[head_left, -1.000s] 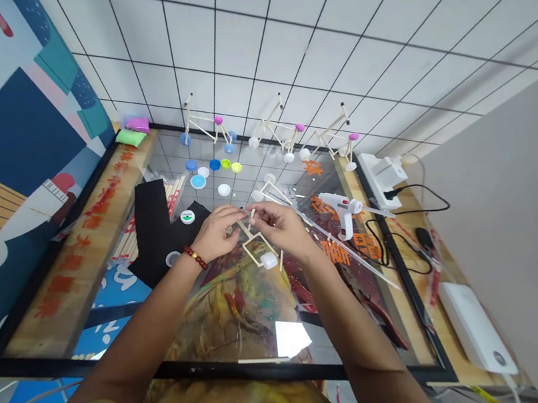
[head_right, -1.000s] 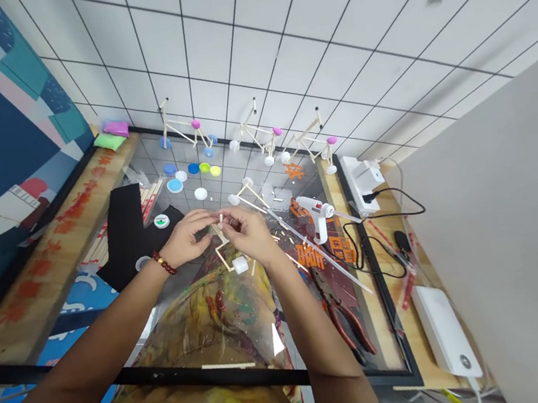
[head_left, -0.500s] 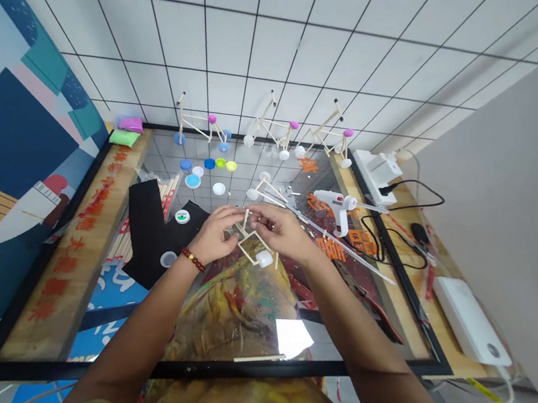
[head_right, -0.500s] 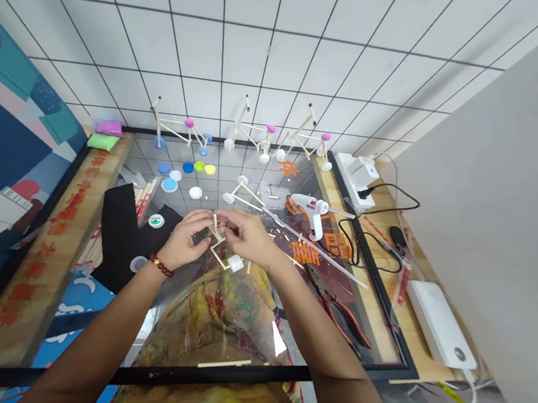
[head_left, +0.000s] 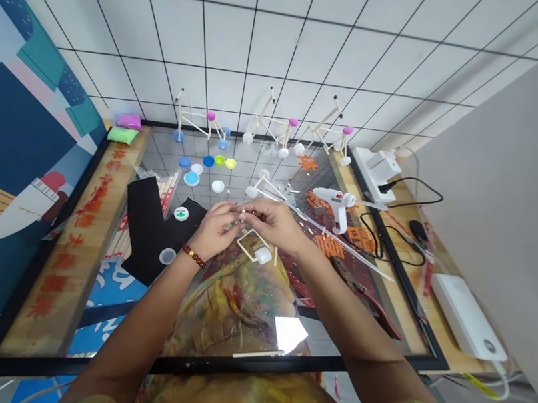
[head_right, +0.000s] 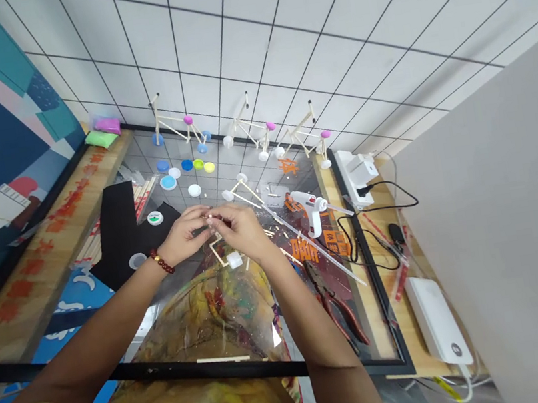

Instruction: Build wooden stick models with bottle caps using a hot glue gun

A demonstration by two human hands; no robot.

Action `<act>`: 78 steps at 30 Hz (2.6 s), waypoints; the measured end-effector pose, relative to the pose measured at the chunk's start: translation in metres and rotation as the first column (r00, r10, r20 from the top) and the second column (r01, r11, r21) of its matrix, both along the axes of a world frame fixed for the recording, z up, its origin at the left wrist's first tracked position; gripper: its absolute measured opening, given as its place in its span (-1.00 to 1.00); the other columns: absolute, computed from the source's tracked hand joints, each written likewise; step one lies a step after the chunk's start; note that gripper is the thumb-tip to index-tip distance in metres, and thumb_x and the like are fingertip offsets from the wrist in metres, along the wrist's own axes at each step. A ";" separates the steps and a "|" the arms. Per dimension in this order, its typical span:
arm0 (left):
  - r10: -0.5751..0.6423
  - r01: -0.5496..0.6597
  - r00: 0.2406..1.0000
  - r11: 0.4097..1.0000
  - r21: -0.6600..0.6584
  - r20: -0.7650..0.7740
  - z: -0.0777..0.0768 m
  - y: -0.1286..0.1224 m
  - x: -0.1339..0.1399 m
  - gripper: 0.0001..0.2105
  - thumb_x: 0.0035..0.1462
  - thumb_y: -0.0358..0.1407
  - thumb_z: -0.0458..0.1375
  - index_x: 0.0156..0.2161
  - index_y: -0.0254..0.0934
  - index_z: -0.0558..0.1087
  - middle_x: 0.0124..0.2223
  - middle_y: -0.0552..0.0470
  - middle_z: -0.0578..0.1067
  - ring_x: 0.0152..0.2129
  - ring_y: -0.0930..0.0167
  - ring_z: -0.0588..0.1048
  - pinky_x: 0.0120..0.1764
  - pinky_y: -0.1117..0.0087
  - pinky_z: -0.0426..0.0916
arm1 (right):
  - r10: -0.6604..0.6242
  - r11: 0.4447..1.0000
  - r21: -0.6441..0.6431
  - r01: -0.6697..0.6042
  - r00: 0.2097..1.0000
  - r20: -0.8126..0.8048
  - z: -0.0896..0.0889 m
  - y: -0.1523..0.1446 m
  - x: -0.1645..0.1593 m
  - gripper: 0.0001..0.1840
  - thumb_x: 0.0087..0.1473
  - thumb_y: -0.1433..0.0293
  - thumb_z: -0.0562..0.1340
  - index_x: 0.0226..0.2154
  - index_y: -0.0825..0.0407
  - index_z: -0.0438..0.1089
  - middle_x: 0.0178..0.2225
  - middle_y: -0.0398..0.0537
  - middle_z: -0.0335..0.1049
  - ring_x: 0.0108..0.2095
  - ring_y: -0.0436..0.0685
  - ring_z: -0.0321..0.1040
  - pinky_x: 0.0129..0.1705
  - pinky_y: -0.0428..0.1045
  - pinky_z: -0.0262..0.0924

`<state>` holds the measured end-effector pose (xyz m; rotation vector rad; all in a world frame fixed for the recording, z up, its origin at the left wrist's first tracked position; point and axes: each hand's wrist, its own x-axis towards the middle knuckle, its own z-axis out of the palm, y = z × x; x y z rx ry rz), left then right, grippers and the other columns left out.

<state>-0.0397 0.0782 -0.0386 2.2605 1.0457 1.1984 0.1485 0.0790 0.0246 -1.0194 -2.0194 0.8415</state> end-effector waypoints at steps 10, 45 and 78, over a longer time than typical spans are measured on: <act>0.048 -0.048 0.996 0.999 0.006 -0.078 -0.003 0.001 0.001 -0.86 0.24 -0.32 0.18 -0.25 -0.21 0.61 -0.12 -0.07 0.59 -0.02 0.27 0.48 0.09 0.14 0.40 | -0.024 0.997 0.072 0.022 1.000 0.019 -0.009 0.006 0.002 -0.83 0.19 0.37 0.24 -0.34 -0.02 0.57 -0.38 -0.07 0.54 -0.36 0.09 0.44 -0.23 -0.01 0.28; 0.120 -0.123 0.991 0.992 0.035 0.062 -0.005 0.000 -0.002 -0.44 -0.17 -0.67 -0.05 -0.10 -0.26 0.55 -0.07 -0.05 0.59 -0.04 0.30 0.50 0.08 0.14 0.41 | -0.029 0.983 0.180 0.036 0.999 -0.042 -0.016 0.006 0.003 -0.81 0.21 0.38 0.21 -0.34 0.01 0.55 -0.40 -0.07 0.54 -0.37 0.08 0.45 -0.23 -0.03 0.32; 0.186 -0.185 0.983 0.982 -0.034 0.007 0.000 -0.002 -0.002 -0.45 -0.12 -0.66 -0.02 -0.05 -0.26 0.54 -0.03 -0.04 0.56 -0.02 0.29 0.48 0.12 0.16 0.39 | -0.328 0.930 0.184 0.318 0.944 0.028 0.042 -0.016 0.072 -0.75 0.13 0.22 0.32 -0.17 -0.02 0.57 -0.40 -0.09 0.48 -0.46 0.04 0.33 -0.37 -0.02 0.27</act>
